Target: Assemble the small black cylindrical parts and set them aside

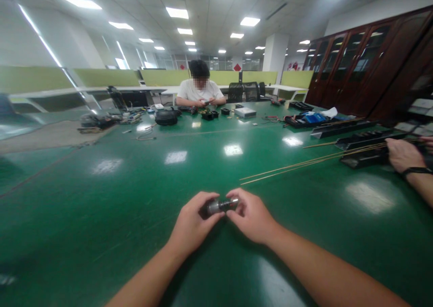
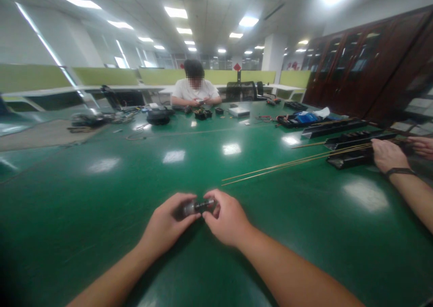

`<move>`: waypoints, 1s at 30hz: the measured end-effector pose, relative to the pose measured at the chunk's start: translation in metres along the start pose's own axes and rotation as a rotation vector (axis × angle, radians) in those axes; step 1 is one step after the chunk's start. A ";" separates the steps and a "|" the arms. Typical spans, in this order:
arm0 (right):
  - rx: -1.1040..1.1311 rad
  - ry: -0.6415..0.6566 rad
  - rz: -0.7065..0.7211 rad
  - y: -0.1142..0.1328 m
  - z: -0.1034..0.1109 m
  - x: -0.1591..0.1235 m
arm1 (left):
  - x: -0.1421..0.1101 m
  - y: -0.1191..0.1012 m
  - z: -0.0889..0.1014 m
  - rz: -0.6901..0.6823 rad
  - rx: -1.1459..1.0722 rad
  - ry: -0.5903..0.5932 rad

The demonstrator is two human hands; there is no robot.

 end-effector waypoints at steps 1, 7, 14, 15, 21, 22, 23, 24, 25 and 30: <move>-0.001 -0.003 0.011 0.001 0.000 0.000 | 0.000 0.000 0.000 0.003 0.002 -0.001; 0.018 -0.005 0.073 0.006 0.003 0.001 | 0.000 -0.003 -0.002 -0.036 0.021 0.021; 0.036 0.022 0.069 0.006 0.002 0.003 | -0.001 -0.001 -0.001 -0.042 0.032 0.006; 0.029 0.028 0.065 0.006 0.003 0.003 | -0.001 -0.001 -0.001 -0.042 0.029 0.008; 0.019 0.047 0.049 0.005 0.003 0.004 | 0.000 -0.001 -0.001 -0.046 0.029 0.015; 0.018 0.046 0.049 0.004 0.003 0.005 | 0.000 -0.002 -0.001 -0.045 0.031 0.014; 0.018 0.045 0.049 0.004 0.003 0.005 | 0.000 -0.002 -0.001 -0.045 0.032 0.011; 0.021 0.046 0.047 0.003 0.003 0.005 | 0.000 -0.002 -0.001 -0.046 0.031 0.008; 0.024 0.046 0.045 0.003 0.003 0.005 | 0.000 -0.002 0.000 -0.047 0.028 0.004; 0.041 0.056 0.041 0.003 0.004 0.005 | 0.001 -0.001 0.000 -0.051 0.018 -0.012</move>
Point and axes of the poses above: each hand's wrist, its own x-axis towards the middle knuckle, its own z-axis out of the back of the hand, y = z × x, the point moved 3 cm from there along x, towards the middle knuckle, and after that the axes turned 9 degrees about -x, right-handed, at the moved point
